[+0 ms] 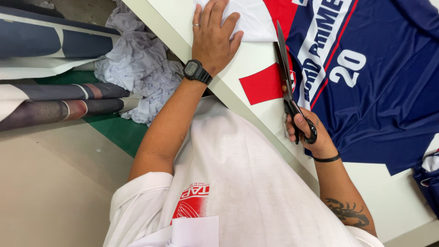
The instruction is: The person uses shears to cut a white fabric piece laid over a blue and red sports jersey on a white table. The person repeatedly repositions the jersey and fabric, then cuts along the edges to separate the white material from the jersey.
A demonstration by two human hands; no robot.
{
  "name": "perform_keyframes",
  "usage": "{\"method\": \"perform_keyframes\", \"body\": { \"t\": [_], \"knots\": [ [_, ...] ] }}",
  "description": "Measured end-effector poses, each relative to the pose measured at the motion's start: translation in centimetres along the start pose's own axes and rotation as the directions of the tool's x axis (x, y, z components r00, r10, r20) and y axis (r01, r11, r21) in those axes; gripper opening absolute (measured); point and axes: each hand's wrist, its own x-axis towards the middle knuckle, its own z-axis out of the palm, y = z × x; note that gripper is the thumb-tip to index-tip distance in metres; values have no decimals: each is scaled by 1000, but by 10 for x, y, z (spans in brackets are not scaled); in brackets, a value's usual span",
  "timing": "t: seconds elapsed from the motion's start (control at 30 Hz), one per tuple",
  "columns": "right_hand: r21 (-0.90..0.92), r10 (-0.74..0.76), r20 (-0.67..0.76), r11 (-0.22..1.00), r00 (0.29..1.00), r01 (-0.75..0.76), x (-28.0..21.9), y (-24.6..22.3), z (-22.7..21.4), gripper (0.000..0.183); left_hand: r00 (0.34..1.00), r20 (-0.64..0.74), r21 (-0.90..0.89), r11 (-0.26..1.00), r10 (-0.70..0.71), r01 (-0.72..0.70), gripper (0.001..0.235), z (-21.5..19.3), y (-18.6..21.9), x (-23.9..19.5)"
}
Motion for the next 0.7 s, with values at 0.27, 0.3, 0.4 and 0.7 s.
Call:
{"method": "perform_keyframes", "body": {
  "t": [0.27,0.3,0.4,0.7],
  "knots": [
    [29,5,42,1000,999,-6,-1,0,0,61,1000,-10,-4,1000,-3,3,34,2,-1,3],
    [30,4,43,1000,999,-6,-2,0,1,62,1000,-5,-10,1000,-7,7,34,2,-1,3],
    [12,23,30,1000,999,-23,-2,-2,2,63,1000,-22,-16,1000,6,-6,35,2,-2,5],
    [-10,21,-13,1000,1000,-21,3,-7,6,62,999,-43,-13,1000,17,-18,36,0,-1,3]
  ]
}}
